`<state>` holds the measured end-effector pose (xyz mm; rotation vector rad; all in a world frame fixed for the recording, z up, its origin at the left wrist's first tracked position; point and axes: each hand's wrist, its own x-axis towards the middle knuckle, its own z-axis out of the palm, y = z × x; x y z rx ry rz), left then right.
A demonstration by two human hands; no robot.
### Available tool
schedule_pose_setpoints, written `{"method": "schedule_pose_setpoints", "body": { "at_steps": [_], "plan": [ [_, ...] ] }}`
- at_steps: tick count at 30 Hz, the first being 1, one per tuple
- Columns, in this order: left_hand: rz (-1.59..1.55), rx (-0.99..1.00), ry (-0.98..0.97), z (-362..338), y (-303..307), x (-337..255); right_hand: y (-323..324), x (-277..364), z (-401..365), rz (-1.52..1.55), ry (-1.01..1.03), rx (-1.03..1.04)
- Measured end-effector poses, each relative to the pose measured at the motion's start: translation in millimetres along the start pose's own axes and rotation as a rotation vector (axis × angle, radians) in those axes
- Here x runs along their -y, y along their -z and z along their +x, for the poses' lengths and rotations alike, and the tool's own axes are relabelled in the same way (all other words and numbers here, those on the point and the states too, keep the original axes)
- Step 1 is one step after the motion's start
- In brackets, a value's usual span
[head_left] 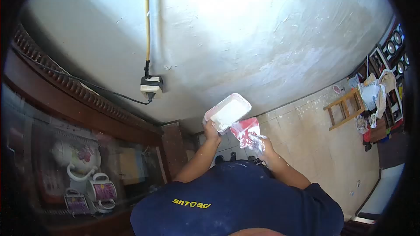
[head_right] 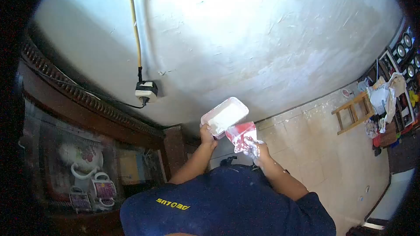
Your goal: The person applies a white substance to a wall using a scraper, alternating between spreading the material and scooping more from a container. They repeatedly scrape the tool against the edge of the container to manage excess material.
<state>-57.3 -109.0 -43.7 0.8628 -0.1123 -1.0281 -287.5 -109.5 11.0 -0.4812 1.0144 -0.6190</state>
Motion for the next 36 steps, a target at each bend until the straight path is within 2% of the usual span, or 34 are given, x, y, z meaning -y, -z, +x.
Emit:
{"method": "schedule_pose_setpoints", "body": {
  "at_steps": [3, 5, 7, 9, 12, 13, 14, 16, 17, 19, 21, 22, 23, 24, 25, 26, 27, 28, 29, 31, 32, 35, 36],
  "plan": [
    [-0.019, -0.045, 0.058, -13, -28, 3, 15, 39, -30, 0.083, -0.017, 0.047],
    [-0.090, 0.036, 0.055, -17, -35, 3, 24, 71, -32, 0.073, 0.047, 0.008],
    [-0.061, -0.018, 0.023, -32, -48, 3, 20, 101, -24, 0.120, 0.233, 0.231],
    [-0.053, -0.023, -0.043, -41, -59, 5, -6, 130, -23, 0.080, 0.234, 0.292],
    [-0.051, -0.090, -0.092, -57, -75, 7, -20, 124, 0, -0.001, 0.131, 0.428],
    [-0.050, -0.114, -0.103, -60, -79, 6, -10, 107, 20, -0.217, 0.107, 0.409],
    [-0.089, -0.132, -0.117, -61, -77, 7, -4, 101, 15, -0.294, 0.047, 0.470],
    [-0.157, -0.129, -0.137, -77, -85, -6, 9, 83, -7, -0.050, -0.088, 0.327],
    [-0.223, -0.121, -0.133, -84, -87, -11, 38, 71, 9, -0.207, -0.155, 0.406],
    [-0.192, -0.171, -0.231, -83, -69, -15, 52, 69, 11, -0.335, -0.035, 0.464],
    [-0.095, -0.174, -0.285, -84, -44, -21, 8, 116, -18, -0.318, 0.139, 0.455],
    [-0.097, -0.173, -0.293, -89, -40, -27, -10, 130, -21, -0.071, 0.269, 0.364],
    [-0.115, -0.193, -0.283, -96, -38, -33, -37, 159, -17, -0.213, 0.393, 0.600],
    [-0.132, -0.212, -0.272, -102, -35, -37, -68, 180, -23, -0.199, 0.536, 0.530],
    [-0.129, -0.208, -0.274, -105, -29, -39, -98, 196, -26, -0.017, 0.657, 0.620],
    [-0.131, -0.201, -0.266, -108, -19, -39, -127, 208, -4, 0.031, 0.755, 0.642],
    [-0.131, -0.193, -0.256, -110, -8, -41, -168, 227, -34, 0.005, 0.771, 0.579],
    [-0.113, -0.217, -0.282, -111, -1, -42, -203, 236, -53, 0.105, 0.876, 0.618],
    [-0.104, -0.210, -0.284, -115, 3, -47, -226, 251, -46, -0.084, 0.914, 0.639],
    [-0.186, -0.194, -0.231, -123, 9, -56, -278, 268, -57, -0.130, 1.057, 0.543],
    [-0.168, -0.115, -0.249, -125, 15, -60, -295, 273, -53, -0.127, 1.054, 0.536],
    [-0.167, -0.170, -0.205, -125, 40, -65, -316, 262, -23, 0.056, 0.960, 0.559],
    [-0.164, -0.182, -0.191, -126, 49, -66, -306, 246, 16, -0.037, 1.001, 0.416]
  ]
}}
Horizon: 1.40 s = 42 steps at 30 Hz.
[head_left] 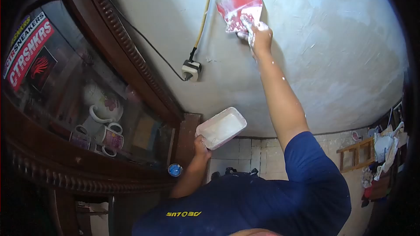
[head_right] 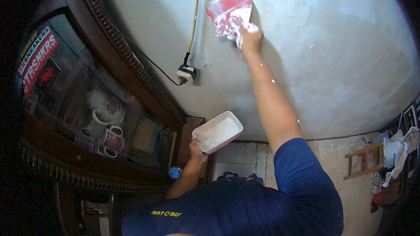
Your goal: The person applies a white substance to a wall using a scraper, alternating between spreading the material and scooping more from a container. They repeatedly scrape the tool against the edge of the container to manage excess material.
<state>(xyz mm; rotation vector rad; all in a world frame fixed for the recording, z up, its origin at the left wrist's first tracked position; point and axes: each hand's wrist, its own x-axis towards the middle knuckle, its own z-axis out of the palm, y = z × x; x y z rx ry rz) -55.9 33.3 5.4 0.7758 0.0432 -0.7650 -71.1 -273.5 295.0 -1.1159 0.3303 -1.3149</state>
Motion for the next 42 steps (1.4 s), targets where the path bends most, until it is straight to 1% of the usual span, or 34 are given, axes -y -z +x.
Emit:
{"method": "schedule_pose_setpoints", "body": {
  "at_steps": [1, 3, 4, 5, 6, 7, 9, 11, 12, 13, 15, 16, 17, 18, 19, 20, 21, 22, 23, 25, 27, 29, 30, 31, 32, 33, 34, 35, 36, 37, 38, 39, 41, 42],
  "plan": [
    [0.033, 0.010, 0.021, 3, 7, -3, 19, -38, 1, -0.150, 0.009, -0.074],
    [0.067, 0.019, 0.049, 5, 19, -7, 62, -95, -39, -0.039, -0.180, -0.110],
    [0.092, 0.014, 0.070, 5, 24, -11, 83, -113, -69, -0.420, -0.097, -0.177],
    [0.117, 0.010, 0.090, 3, 26, -15, 93, -119, -91, -0.517, -0.417, -0.251],
    [0.124, 0.042, 0.060, -2, 21, -20, 112, -144, -120, -0.530, -0.376, -0.338],
    [0.122, 0.004, 0.065, 3, 32, -18, 166, -231, -136, -0.535, -0.373, -0.309],
    [0.141, -0.007, 0.079, 3, 47, -20, 185, -238, -183, 0.098, -0.545, -0.141],
    [0.159, -0.016, 0.085, 1, 47, -22, 194, -236, -210, 0.197, -0.596, -0.219],
    [0.169, -0.022, 0.083, 1, 47, -25, 196, -237, -209, 0.203, -0.589, -0.233],
    [0.179, -0.015, 0.092, 2, 49, -27, 199, -236, -205, 0.145, -0.557, -0.181],
    [0.098, 0.015, 0.145, 2, 55, -26, 202, -228, -188, 0.018, -0.494, -0.074],
    [0.102, 0.015, 0.155, 1, 56, -26, 187, -210, -170, -0.068, -0.327, -0.086],
    [0.118, 0.042, 0.144, 1, 54, -25, 157, -175, -141, -0.154, -0.164, -0.095],
    [0.134, 0.066, 0.131, 1, 52, -24, 122, -126, -111, 0.016, -0.256, 0.016],
    [0.140, 0.061, 0.137, 1, 50, -24, 71, -63, -100, 0.216, -0.132, -0.044],
    [0.121, 0.045, 0.148, 1, 48, -23, 80, -92, -53, 0.050, -0.043, 0.015],
    [0.101, 0.030, 0.156, 0, 48, -23, 34, -23, -54, 0.232, -0.053, 0.118],
    [0.093, 0.078, 0.128, 4, 56, -20, 15, -10, -41, 0.224, 0.008, 0.111],
    [0.096, 0.073, 0.130, 3, 58, -20, 3, 1, -38, 0.085, 0.004, 0.026],
    [0.105, -0.005, 0.120, 1, 60, -19, 10, -36, -20, -0.015, -0.051, 0.012],
    [0.085, -0.010, 0.133, -3, 62, -21, 36, -87, -41, -1.016, 0.199, -0.017],
    [0.101, 0.010, 0.150, -8, 64, -25, 85, -182, -74, -0.666, -0.085, -0.145],
    [0.105, 0.000, 0.146, -10, 63, -28, 129, -244, -103, -0.868, 0.212, 0.007],
    [0.104, 0.063, 0.151, -11, 62, -31, 110, -195, -135, -0.585, -0.391, -0.172],
    [0.102, 0.125, 0.159, -11, 61, -32, 143, -239, -161, -0.517, -0.473, -0.193],
    [0.104, 0.118, 0.160, -11, 60, -33, 176, -282, -186, -0.566, -0.541, -0.169],
    [0.144, 0.110, 0.148, -10, 59, -33, 199, -305, -209, -0.614, -0.608, -0.148],
    [0.186, 0.105, 0.138, -9, 59, -33, 207, -303, -230, -0.071, -0.655, -0.223],
    [0.190, 0.104, 0.144, -3, 65, -30, 207, -287, -242, 0.200, -0.672, -0.283],
    [0.197, 0.099, 0.110, 6, 74, -23, 199, -257, -248, 0.199, -0.671, -0.291],
    [0.200, 0.097, 0.077, 12, 78, -18, 185, -218, -251, 0.289, -0.747, -0.291],
    [0.197, 0.103, 0.086, 14, 73, -15, 172, -184, -255, 0.377, -0.820, -0.289],
    [0.123, 0.053, 0.040, 25, 54, -9, 150, -136, -265, 0.350, -0.944, -0.219],
    [0.112, -0.004, 0.068, 26, 41, -8, 145, -131, -277, 0.256, -0.959, -0.173]
  ]
}}
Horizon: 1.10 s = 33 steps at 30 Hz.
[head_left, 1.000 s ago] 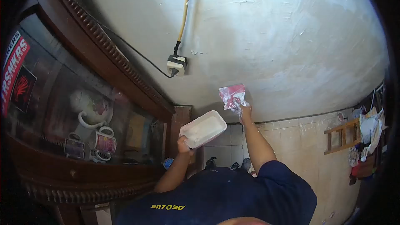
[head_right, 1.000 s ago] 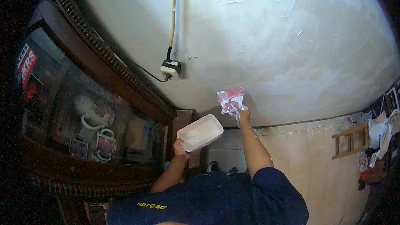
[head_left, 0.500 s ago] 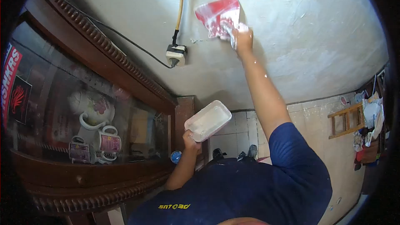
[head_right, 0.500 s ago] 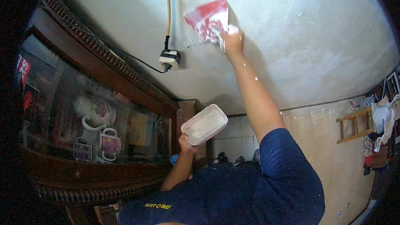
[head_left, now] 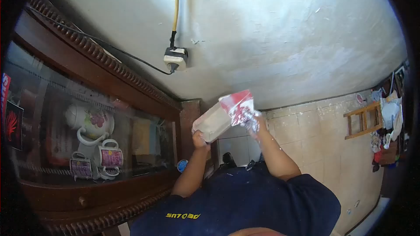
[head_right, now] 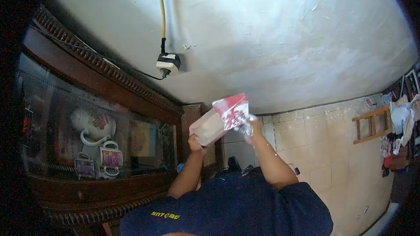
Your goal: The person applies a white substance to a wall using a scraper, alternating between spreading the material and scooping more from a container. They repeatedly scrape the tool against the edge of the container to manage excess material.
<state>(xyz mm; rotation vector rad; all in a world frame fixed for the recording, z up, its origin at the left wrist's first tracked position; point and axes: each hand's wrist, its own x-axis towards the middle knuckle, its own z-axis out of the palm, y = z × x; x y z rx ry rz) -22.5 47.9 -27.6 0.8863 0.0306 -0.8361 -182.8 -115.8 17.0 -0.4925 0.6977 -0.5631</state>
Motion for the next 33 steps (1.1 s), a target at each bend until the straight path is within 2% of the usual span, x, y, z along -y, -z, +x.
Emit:
{"method": "schedule_pose_setpoints", "body": {
  "at_steps": [3, 5, 7, 8, 9, 11, 12, 13, 14, 15, 16, 17, 18, 19, 21, 22, 23, 25, 27, 28, 29, 30, 31, 32, 33],
  "plan": [
    [-0.005, -0.013, -0.040, 30, -7, 17, 20, -25, -13, -0.125, -0.066, 0.059],
    [-0.046, 0.019, 0.020, 31, -27, 15, 32, -39, -21, 0.011, -0.146, -0.030],
    [-0.041, 0.128, -0.112, 47, -34, 19, 38, -34, -43, 0.008, -0.156, -0.051],
    [-0.147, 0.043, 0.002, 33, -56, 10, 46, -35, -52, -0.106, -0.153, -0.016],
    [-0.154, 0.063, -0.001, 37, -59, 11, 52, -31, -55, -0.221, -0.150, 0.018],
    [-0.046, 0.040, -0.123, 42, -59, 7, 52, -7, -50, -0.456, -0.018, -0.015],
    [0.004, 0.011, -0.102, 39, -60, 2, 44, 19, -47, -0.490, 0.177, -0.052],
    [-0.003, 0.016, -0.106, 38, -57, -1, 7, 64, -56, -0.335, 0.189, -0.064],
    [-0.017, 0.033, -0.085, 37, -53, -3, 5, 94, -29, -0.116, 0.361, 0.034],
    [-0.030, 0.051, -0.063, 35, -50, -4, -44, 144, -42, -0.271, 0.381, 0.078],
    [-0.064, 0.068, 0.013, 27, -50, -8, -80, 182, -37, -0.367, 0.563, 0.087],
    [-0.065, 0.076, 0.009, 20, -53, -10, -102, 214, -22, -0.223, 0.688, 0.175],
    [-0.074, 0.093, -0.013, 14, -54, -10, -135, 247, -15, -0.380, 0.846, 0.191],
    [-0.082, 0.106, -0.034, 9, -50, -10, -180, 273, -39, -0.194, 0.849, 0.276],
    [-0.097, 0.101, -0.015, 14, -28, 2, -226, 312, -22, -0.216, 0.994, 0.447],
    [-0.086, 0.109, -0.009, 11, -23, 5, -241, 316, -29, -0.186, 0.991, 0.413],
    [-0.076, 0.116, -0.001, 7, -19, 7, -240, 324, -8, -0.247, 0.960, 0.269],
    [-0.071, 0.062, 0.012, 8, -8, 13, -224, 300, 11, -0.268, 0.921, 0.235],
    [-0.059, 0.002, 0.027, 1, 7, 15, -154, 259, 88, -0.303, 1.001, 0.019],
    [-0.045, -0.037, 0.025, 0, 12, 15, -129, 229, 84, -0.338, 0.869, 0.005],
    [-0.031, -0.075, 0.022, -2, 16, 14, -83, 195, 114, -0.482, 0.943, -0.195],
    [-0.018, -0.111, 0.020, -2, 20, 13, -53, 165, 122, -0.623, 0.862, -0.376],
    [-0.017, -0.120, 0.020, -3, 25, 13, -51, 141, 96, -0.271, 0.617, -0.145],
    [-0.039, -0.046, 0.009, -1, 31, 13, 25, 96, 164, -0.445, 0.706, -0.318],
    [-0.059, 0.029, -0.002, 0, 37, 11, 49, 70, 175, -0.414, 0.572, -0.260]
  ]
}}
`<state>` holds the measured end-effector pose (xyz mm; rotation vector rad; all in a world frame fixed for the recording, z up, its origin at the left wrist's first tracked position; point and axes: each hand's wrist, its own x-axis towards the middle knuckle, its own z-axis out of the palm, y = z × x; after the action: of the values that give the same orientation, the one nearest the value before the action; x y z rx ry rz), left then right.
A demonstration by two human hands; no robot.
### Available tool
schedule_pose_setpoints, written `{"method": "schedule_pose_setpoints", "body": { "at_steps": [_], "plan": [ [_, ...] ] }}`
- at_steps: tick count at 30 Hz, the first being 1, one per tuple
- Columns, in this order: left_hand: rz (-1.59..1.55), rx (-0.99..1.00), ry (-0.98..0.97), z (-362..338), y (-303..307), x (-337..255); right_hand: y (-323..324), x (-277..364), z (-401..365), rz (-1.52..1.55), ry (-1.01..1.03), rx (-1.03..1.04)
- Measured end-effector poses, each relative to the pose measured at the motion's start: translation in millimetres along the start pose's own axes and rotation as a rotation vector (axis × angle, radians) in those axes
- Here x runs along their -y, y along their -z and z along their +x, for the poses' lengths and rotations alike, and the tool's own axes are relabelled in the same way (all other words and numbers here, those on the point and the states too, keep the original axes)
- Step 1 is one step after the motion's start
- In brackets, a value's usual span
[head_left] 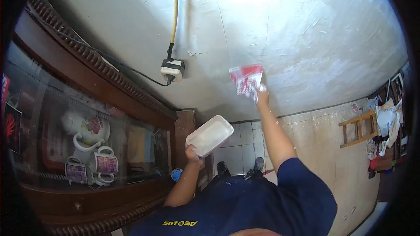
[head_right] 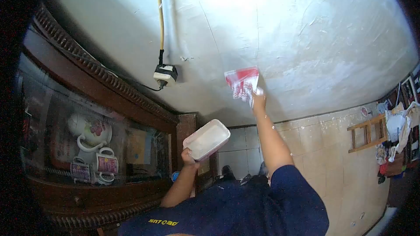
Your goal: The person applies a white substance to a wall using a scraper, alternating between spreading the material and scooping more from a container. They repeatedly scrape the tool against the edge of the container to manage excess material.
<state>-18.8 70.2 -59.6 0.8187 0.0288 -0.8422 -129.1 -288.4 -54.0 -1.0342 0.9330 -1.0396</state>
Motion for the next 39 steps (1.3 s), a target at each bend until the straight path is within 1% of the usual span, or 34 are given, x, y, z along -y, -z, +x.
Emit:
{"method": "schedule_pose_setpoints", "body": {
  "at_steps": [1, 3, 4, 6, 7, 9, 10, 11, 12, 14, 15, 16, 18, 19, 20, 21, 22, 23, 24, 25, 26, 27, 28, 29, 30, 31, 32, 34, 35, 36, 37, 38, 39],
  "plan": [
    [0.050, 0.054, -0.023, 3, 10, -1, 9, -25, -9, 0.036, -0.122, 0.072],
    [0.063, 0.053, -0.037, -7, -15, -10, 27, -68, -26, 0.103, -0.120, 0.103],
    [0.075, 0.058, -0.052, -8, -28, -15, 26, -53, -44, 0.188, -0.213, 0.118],
    [0.079, 0.052, -0.081, 0, -32, -14, 12, 20, -98, 0.359, -0.376, 0.167],
    [0.087, 0.032, -0.100, 3, -34, -13, 12, 22, -113, 0.344, -0.355, 0.232],
    [0.079, 0.020, -0.110, 12, -48, -10, 3, 59, -167, 0.504, -0.494, 0.318],
    [0.083, -0.007, -0.115, 14, -50, -8, 0, 46, -186, 0.205, -0.415, 0.346],
    [0.078, 0.027, -0.072, 28, -42, -1, -1, 40, -200, 0.290, -0.538, 0.374],
    [0.073, 0.033, -0.069, 39, -33, 7, 3, 36, -214, 0.187, -0.564, 0.373],
    [0.034, -0.022, -0.054, 50, -38, 13, 9, 26, -226, 0.095, -0.575, 0.376],
    [0.114, -0.131, -0.087, 53, -39, 16, 15, 20, -229, 0.090, -0.571, 0.374],
    [0.108, -0.127, -0.086, 51, -48, 11, 23, 14, -229, 0.076, -0.604, 0.376],
    [-0.068, -0.085, 0.030, 38, -68, -3, 40, 18, -229, 0.061, -0.634, 0.374],
    [-0.068, -0.080, 0.030, 37, -66, -5, 50, 27, -227, 0.043, -0.646, 0.426],
    [-0.074, -0.067, -0.017, 37, -63, -8, 52, 42, -226, 0.025, -0.654, 0.481],
    [-0.084, -0.055, -0.068, 40, -61, -12, 48, 59, -213, -0.076, -0.458, 0.412],
    [-0.090, -0.051, -0.075, 40, -62, -18, 37, 91, -196, -0.176, -0.264, 0.342],
    [-0.108, -0.046, -0.074, 36, -62, -23, 19, 143, -178, -0.028, -0.316, 0.416],
    [-0.124, -0.044, -0.070, 31, -60, -26, -5, 179, -168, 0.195, -0.103, 0.196],
    [-0.124, -0.047, -0.069, 26, -58, -27, -28, 240, -152, -0.021, -0.065, 0.281],
    [-0.129, -0.012, -0.062, 22, -56, -28, -38, 251, -106, 0.127, 0.129, 0.299],
    [-0.132, 0.025, -0.055, 19, -56, -30, -61, 293, -98, 0.217, 0.274, 0.397],
    [-0.128, 0.024, -0.055, 15, -57, -31, -82, 331, -94, 0.302, 0.320, 0.494],
    [-0.107, -0.009, -0.027, 10, -57, -30, -108, 364, -101, 0.295, 0.376, 0.407],
    [-0.086, -0.045, 0.002, 5, -55, -28, -123, 377, -86, 0.291, 0.452, 0.472],
    [-0.109, -0.049, 0.006, 8, -40, -19, -134, 385, -85, 0.417, 0.435, 0.511],
    [-0.107, -0.058, 0.008, 8, -32, -15, -143, 377, -63, 0.371, 0.446, 0.432],
    [-0.078, -0.034, 0.016, 6, -21, -7, -144, 329, -15, 0.187, 0.458, 0.285],
    [-0.073, -0.048, 0.022, 2, -16, -5, -141, 308, -36, 0.230, 0.356, 0.233],
    [-0.047, -0.103, 0.023, -1, -12, -4, -130, 262, -18, 0.056, 0.437, 0.173],
    [-0.023, -0.153, 0.019, -1, -10, -5, -122, 226, -23, 0.129, 0.382, 0.041],
    [-0.019, -0.162, 0.016, -3, -8, -7, -107, 197, -37, 0.116, 0.322, 0.149],
    [-0.008, -0.183, 0.026, -6, -6, -9, -94, 151, -34, 0.178, 0.283, 0.052]
  ]
}}
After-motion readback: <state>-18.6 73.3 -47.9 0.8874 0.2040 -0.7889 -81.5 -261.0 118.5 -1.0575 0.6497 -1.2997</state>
